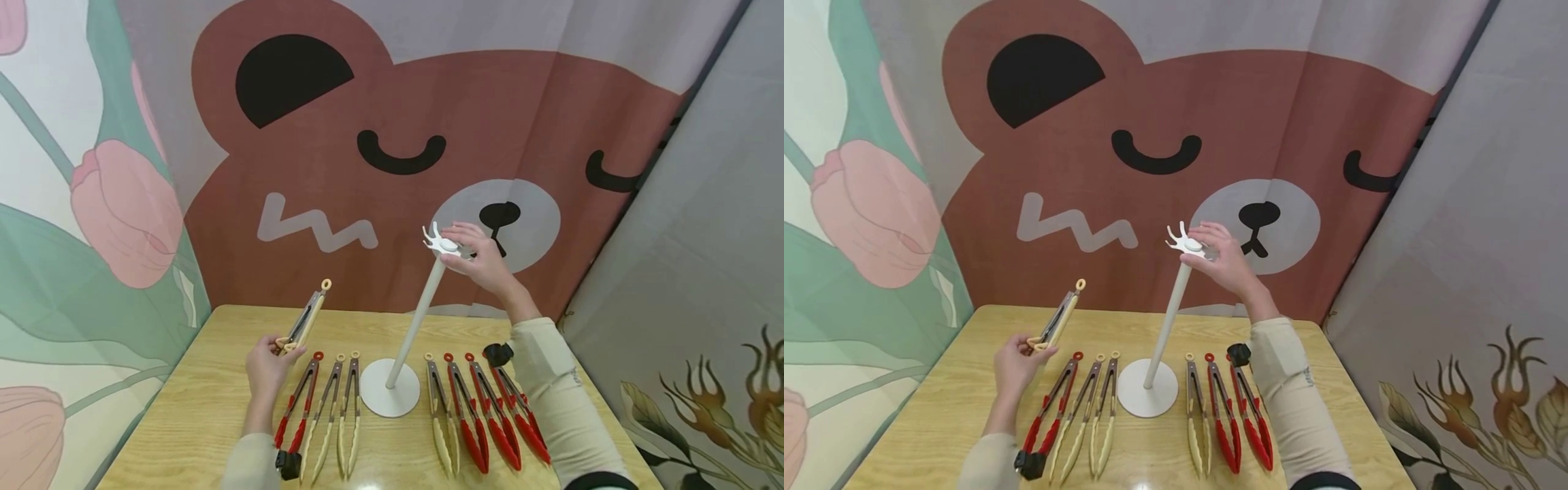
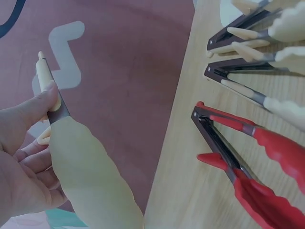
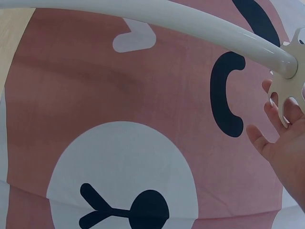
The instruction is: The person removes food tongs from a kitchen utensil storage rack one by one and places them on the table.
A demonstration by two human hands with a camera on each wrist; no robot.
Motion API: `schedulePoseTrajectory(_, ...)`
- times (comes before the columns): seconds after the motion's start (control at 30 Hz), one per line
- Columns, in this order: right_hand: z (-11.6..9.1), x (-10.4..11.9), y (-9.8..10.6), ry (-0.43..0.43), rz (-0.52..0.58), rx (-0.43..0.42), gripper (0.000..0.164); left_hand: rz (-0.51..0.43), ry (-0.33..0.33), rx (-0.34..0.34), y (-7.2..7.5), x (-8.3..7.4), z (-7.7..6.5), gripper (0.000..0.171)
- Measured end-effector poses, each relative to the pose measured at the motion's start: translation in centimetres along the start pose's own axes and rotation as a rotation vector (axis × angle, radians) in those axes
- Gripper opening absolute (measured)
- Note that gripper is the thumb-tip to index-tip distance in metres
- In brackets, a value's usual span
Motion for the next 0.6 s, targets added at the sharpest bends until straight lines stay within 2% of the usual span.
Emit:
schedulePoseTrajectory(0.1, 0.0, -0.1, 0.0, 0.001, 0.001, 0.001, 0.040, 0.027, 0.002, -0.001, 0.2, 0.4, -0.2, 0.049)
schedulePoseTrajectory(0.37, 1.1, -3.7, -0.3, 0.000, 0.003, -0.001, 0.042, 0.071, 0.004, 0.014, 0.6, 1.5, -0.5, 0.048)
schedulePoseTrajectory(0.6, 1.2, -3.8, -0.3, 0.001, 0.001, -0.004, 0.042, 0.105, 0.057, 0.050, 0.9, 2.8, -0.9, 0.049)
Point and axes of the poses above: each hand's wrist, its own z-axis towards the middle knuckle, its own y-axis out of the back of the hand, x = y × z, the point moved 7 cm from there along z, towards the middle knuckle, and after that the axes turned 13 degrees about -y, right-handed, at the moved point
